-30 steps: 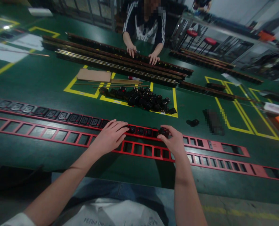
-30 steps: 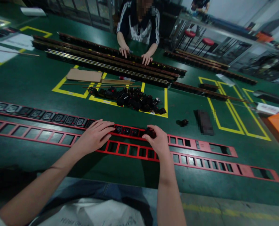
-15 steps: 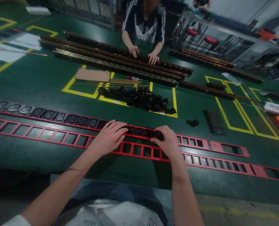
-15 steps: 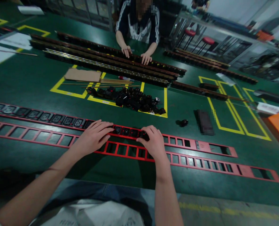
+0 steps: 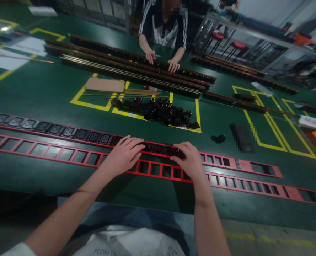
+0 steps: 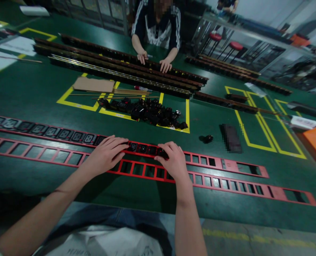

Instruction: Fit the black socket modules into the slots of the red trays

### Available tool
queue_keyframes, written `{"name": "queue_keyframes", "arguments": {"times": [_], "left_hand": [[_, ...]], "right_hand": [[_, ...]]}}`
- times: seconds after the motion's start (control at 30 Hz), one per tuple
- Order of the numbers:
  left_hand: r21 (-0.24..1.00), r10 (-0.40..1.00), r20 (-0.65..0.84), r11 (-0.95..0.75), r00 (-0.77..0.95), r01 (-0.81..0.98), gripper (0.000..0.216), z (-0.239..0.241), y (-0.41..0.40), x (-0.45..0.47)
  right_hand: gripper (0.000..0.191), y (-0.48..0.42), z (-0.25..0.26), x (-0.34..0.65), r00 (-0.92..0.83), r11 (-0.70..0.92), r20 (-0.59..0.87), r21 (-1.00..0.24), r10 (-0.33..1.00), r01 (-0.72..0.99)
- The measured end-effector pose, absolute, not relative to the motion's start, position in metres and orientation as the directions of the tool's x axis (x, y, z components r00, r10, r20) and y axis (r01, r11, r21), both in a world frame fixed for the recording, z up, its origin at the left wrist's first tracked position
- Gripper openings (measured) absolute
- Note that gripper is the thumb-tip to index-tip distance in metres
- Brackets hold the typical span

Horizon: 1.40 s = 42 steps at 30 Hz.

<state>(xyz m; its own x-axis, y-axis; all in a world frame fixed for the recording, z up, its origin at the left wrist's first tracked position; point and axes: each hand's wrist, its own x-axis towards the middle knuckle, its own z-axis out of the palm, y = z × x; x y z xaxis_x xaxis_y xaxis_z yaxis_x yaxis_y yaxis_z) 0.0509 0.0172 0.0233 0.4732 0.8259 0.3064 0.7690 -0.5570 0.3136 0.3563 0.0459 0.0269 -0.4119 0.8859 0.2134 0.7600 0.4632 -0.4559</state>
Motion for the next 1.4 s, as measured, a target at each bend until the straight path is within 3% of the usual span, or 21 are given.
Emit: {"name": "queue_keyframes", "arguments": {"times": [1.4], "left_hand": [[0.312, 0.822, 0.317, -0.562, 0.474, 0.766, 0.028, 0.0220, 0.0175, 0.0506]], "right_hand": [[0.035, 0.0444, 0.0311, 0.3550, -0.415, 0.472, 0.226, -0.463, 0.881, 0.750]]}}
